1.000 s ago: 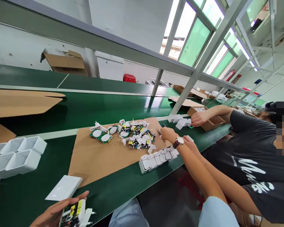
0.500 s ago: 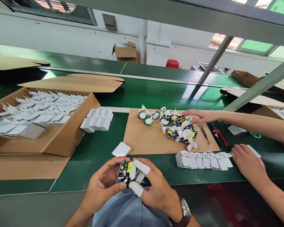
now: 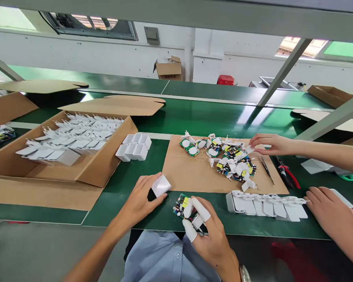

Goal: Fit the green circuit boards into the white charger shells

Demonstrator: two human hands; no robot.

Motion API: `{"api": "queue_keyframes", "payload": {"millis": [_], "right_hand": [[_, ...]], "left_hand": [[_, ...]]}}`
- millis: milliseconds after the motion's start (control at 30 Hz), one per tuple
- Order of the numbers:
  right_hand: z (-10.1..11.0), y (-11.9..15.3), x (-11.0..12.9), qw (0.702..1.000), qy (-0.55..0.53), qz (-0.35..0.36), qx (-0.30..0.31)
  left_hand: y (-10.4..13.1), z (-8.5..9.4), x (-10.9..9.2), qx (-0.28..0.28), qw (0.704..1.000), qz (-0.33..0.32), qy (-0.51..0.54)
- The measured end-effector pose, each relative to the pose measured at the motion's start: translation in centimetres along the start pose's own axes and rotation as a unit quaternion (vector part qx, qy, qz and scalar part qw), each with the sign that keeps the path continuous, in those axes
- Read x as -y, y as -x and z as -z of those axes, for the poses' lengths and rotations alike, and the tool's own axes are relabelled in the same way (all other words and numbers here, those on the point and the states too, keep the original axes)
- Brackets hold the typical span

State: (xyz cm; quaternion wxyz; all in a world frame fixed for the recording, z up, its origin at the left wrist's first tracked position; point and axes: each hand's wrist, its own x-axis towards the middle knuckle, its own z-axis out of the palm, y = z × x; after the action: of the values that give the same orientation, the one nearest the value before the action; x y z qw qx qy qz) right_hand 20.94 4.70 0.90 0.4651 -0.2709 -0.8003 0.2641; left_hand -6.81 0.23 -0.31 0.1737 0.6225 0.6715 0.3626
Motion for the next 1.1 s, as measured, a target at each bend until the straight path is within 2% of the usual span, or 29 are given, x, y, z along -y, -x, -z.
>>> {"api": "queue_keyframes", "payload": {"millis": [133, 300, 400, 467, 567, 633, 700, 767, 867, 933, 1000, 1100], "right_hand": [[0.6, 0.4, 0.8, 1.000, 0.011, 0.008, 0.012], [0.5, 0.3, 1.3, 0.996, 0.074, 0.045, 0.037], [0.4, 0.0, 1.4, 0.993, 0.091, 0.058, 0.051], [0.3, -0.3, 1.6, 0.992, 0.091, 0.063, 0.053], [0.5, -0.6, 1.8, 0.995, 0.079, 0.051, 0.044], [0.6, -0.6, 1.8, 0.996, 0.072, 0.038, 0.040], [0.7, -0.4, 1.8, 0.997, 0.068, 0.028, 0.038], [0.9, -0.2, 1.7, 0.997, 0.064, 0.022, 0.036], [1.0, -0.1, 1.7, 0.997, 0.056, 0.016, 0.044], [0.9, -0.1, 1.7, 0.997, 0.056, 0.018, 0.053], [0.8, -0.2, 1.8, 0.995, 0.072, 0.023, 0.062], [0.7, -0.5, 2.0, 0.991, 0.105, 0.041, 0.078]], "left_hand": [[2.2, -0.9, -1.1, 0.043, 0.994, -0.050, 0.091], [3.7, -1.2, -1.9, 0.078, 0.988, -0.043, 0.126], [3.6, -1.6, -2.1, 0.068, 0.987, -0.042, 0.141], [3.5, -1.9, -2.1, 0.041, 0.987, -0.039, 0.152], [3.5, -2.6, -2.1, -0.020, 0.991, 0.011, 0.128], [3.5, -2.7, -2.0, -0.040, 0.993, 0.048, 0.103], [3.6, -2.4, -2.0, -0.022, 0.993, 0.064, 0.095], [3.6, -1.7, -2.1, 0.021, 0.993, 0.062, 0.100], [3.4, -0.8, -2.4, 0.095, 0.988, 0.038, 0.119], [3.2, -0.8, -2.6, 0.117, 0.985, 0.007, 0.130], [3.0, -1.4, -2.7, 0.093, 0.989, -0.035, 0.113], [2.8, -2.5, -2.7, 0.027, 0.992, -0.107, 0.057]]}}
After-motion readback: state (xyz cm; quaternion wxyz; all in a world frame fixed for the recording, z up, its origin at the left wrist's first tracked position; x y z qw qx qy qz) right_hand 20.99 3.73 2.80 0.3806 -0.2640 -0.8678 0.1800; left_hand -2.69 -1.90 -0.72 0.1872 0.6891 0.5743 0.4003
